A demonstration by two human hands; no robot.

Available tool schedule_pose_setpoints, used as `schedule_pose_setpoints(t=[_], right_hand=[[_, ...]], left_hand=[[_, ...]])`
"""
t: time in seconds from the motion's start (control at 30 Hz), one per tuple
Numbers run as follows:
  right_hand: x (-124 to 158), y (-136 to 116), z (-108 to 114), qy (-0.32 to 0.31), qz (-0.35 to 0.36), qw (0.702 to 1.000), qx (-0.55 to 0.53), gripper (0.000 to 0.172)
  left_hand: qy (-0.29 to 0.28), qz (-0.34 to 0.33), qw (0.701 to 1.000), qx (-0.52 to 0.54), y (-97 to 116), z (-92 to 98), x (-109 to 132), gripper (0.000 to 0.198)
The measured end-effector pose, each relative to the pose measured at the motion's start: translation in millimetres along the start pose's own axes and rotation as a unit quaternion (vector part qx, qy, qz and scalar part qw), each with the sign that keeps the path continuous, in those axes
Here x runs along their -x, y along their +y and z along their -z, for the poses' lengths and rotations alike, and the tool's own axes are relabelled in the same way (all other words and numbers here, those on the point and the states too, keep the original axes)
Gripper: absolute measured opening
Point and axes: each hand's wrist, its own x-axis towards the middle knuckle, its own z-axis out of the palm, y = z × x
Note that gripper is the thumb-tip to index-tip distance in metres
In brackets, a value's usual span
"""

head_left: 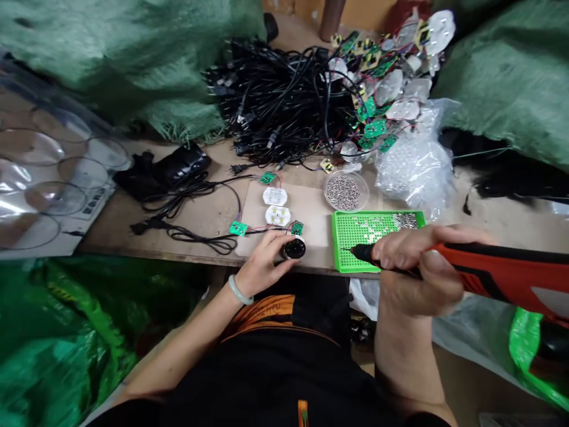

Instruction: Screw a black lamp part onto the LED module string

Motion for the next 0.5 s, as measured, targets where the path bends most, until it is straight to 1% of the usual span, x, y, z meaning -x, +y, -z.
schedule_pose_setpoints(t=[0.1,0.23,0.3,0.37,0.5], right_hand=[[1.8,-2.8,-20.7,-0.043,0.037,0.997,-0.058,0.018],[7.1,4.0,-37.1,-0.084,0.031,0.994,-0.062,0.018],[8.5,6.0,-39.1,-0.089,0.033,0.994,-0.054,0.018],[8.7,5.3,-38.5,-0.083,0.036,0.995,-0.043,0.017],[7.8,-0.7,-34.3,-0.064,0.024,0.997,-0.027,0.016]], left_hand=[[0.001,-0.006,1.000,0.012,-0.2,1.6,-0.3,0.049],[-0.001,-0.002,1.000,0.014,-1.4,1.4,1.4,0.048],[0.011,0.001,1.000,0.012,-2.0,2.1,2.0,0.047],[0.037,0.010,0.999,0.011,-2.5,5.1,2.0,0.047],[0.089,0.042,0.995,0.004,-2.1,17.1,0.8,0.045]])
